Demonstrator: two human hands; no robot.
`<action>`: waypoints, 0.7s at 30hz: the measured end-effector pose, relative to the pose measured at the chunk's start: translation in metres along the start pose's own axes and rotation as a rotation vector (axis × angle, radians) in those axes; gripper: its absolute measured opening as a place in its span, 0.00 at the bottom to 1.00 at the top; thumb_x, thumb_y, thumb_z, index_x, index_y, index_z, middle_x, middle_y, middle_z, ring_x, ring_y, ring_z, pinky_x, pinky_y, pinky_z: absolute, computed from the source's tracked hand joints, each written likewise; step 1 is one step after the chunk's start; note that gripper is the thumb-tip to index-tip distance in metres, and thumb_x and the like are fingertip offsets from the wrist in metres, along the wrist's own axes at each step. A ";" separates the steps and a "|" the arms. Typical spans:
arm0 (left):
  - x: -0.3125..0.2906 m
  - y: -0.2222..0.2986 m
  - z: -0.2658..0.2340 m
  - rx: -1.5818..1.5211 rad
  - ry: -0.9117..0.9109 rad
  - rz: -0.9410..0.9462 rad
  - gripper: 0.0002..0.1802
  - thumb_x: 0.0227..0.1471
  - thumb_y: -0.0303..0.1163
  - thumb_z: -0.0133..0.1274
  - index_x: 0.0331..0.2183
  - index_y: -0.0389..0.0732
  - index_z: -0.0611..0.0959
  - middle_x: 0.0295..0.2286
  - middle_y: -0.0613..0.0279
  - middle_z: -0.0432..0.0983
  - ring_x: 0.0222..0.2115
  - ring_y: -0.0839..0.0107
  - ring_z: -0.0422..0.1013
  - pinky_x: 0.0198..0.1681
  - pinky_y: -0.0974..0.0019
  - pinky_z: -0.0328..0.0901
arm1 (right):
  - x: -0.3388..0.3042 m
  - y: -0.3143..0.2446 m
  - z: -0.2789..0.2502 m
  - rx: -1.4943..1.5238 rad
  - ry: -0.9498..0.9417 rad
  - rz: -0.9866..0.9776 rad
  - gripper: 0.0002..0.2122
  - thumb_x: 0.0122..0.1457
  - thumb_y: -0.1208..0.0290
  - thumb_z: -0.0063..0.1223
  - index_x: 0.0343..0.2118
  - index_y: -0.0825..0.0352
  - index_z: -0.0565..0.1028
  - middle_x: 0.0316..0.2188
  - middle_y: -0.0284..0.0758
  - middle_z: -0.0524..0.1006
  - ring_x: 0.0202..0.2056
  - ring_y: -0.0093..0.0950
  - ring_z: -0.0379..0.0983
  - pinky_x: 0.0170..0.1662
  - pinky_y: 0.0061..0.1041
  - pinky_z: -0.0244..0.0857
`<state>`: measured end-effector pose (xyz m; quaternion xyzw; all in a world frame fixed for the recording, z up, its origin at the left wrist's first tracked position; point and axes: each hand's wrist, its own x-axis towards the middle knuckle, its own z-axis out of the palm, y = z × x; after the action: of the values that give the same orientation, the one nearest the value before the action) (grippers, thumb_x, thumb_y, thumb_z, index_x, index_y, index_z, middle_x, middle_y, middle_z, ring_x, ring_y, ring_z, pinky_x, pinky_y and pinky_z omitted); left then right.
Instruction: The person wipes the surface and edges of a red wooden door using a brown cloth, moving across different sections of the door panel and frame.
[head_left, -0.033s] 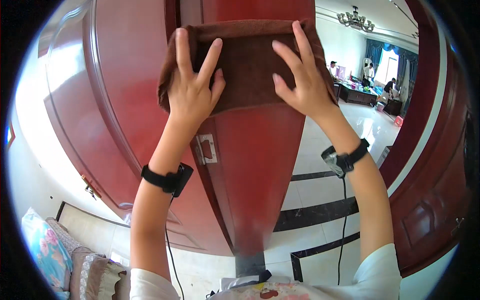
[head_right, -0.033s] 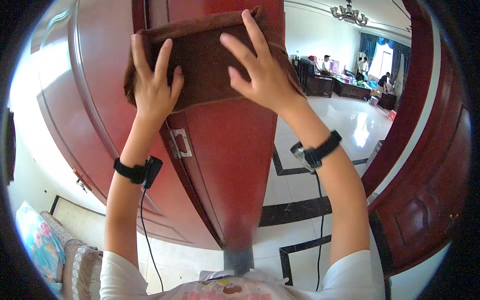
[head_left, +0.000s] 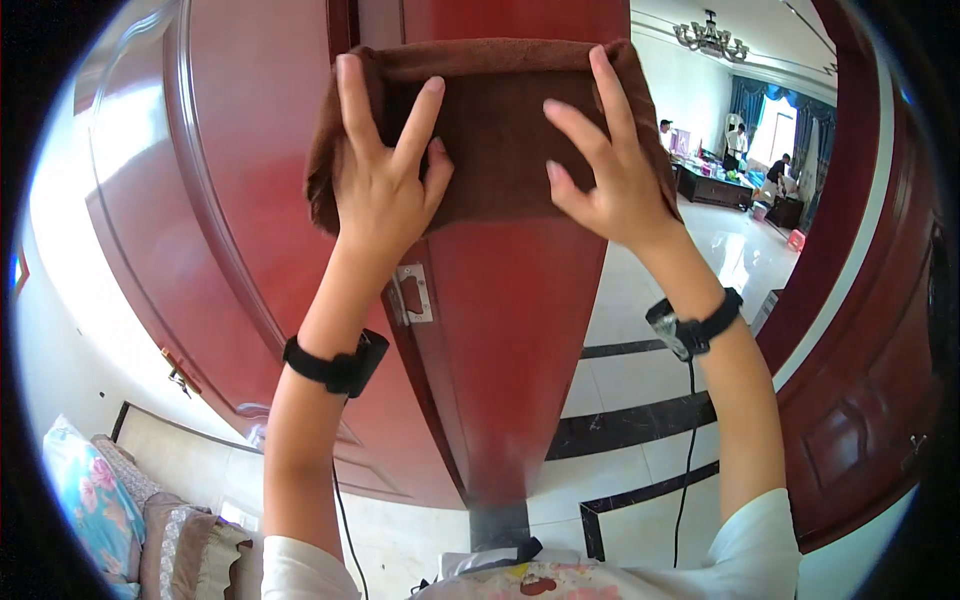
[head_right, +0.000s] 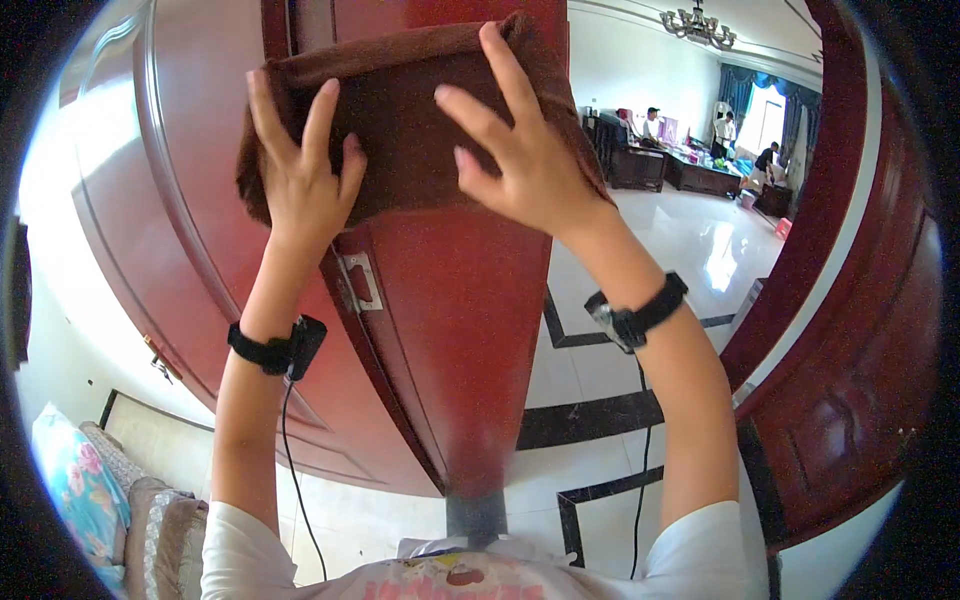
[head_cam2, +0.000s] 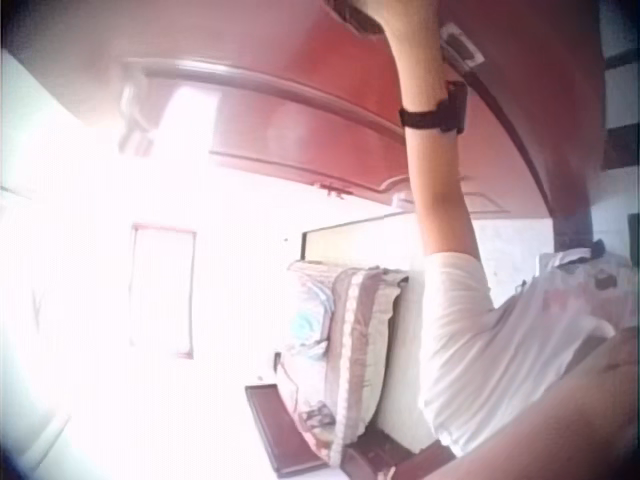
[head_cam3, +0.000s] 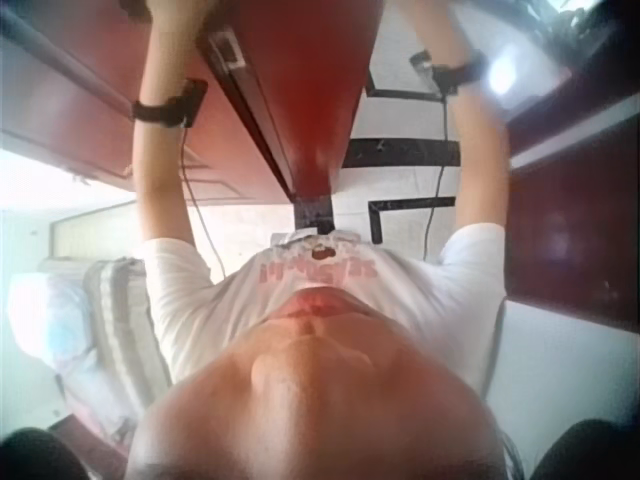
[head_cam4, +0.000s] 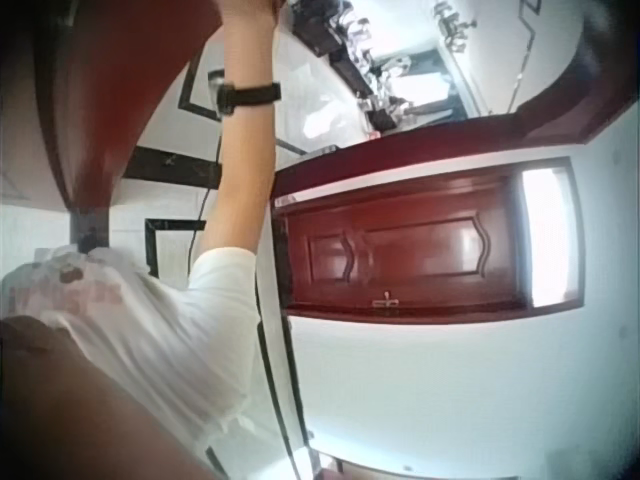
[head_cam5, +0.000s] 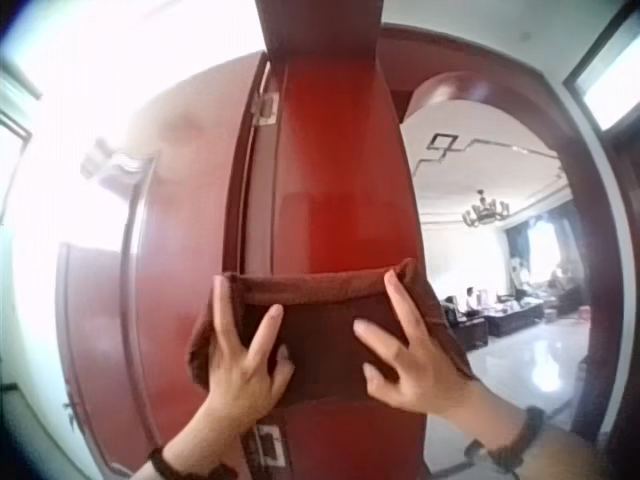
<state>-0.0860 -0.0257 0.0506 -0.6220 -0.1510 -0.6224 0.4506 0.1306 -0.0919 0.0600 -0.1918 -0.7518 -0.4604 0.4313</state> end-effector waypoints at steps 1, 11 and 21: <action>-0.001 0.006 -0.009 0.030 0.036 -0.003 0.28 0.37 0.28 0.53 0.46 0.49 0.73 0.54 0.35 0.41 0.46 0.42 0.59 0.42 0.54 0.63 | -0.001 -0.016 -0.005 -0.007 -0.005 -0.035 0.26 0.46 0.76 0.52 0.51 0.59 0.61 0.59 0.44 0.44 0.59 0.43 0.45 0.57 0.36 0.52; -0.007 0.054 -0.073 -0.105 -0.003 -0.092 0.28 0.40 0.32 0.53 0.47 0.44 0.70 0.55 0.44 0.38 0.54 0.47 0.44 0.55 0.53 0.47 | -0.027 -0.077 -0.041 -0.096 -0.068 0.128 0.25 0.38 0.74 0.60 0.45 0.62 0.72 0.58 0.46 0.49 0.58 0.42 0.47 0.58 0.34 0.49; -0.002 0.043 -0.097 0.024 -0.214 0.074 0.19 0.31 0.24 0.59 0.33 0.44 0.81 0.44 0.55 0.63 0.43 0.60 0.60 0.44 0.65 0.60 | -0.054 -0.101 -0.047 -0.093 -0.108 0.225 0.28 0.32 0.73 0.64 0.43 0.60 0.73 0.57 0.50 0.50 0.56 0.45 0.52 0.55 0.35 0.53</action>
<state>-0.1156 -0.1210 0.0148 -0.6844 -0.1828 -0.5337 0.4619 0.1137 -0.1770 -0.0275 -0.3190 -0.7257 -0.4323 0.4298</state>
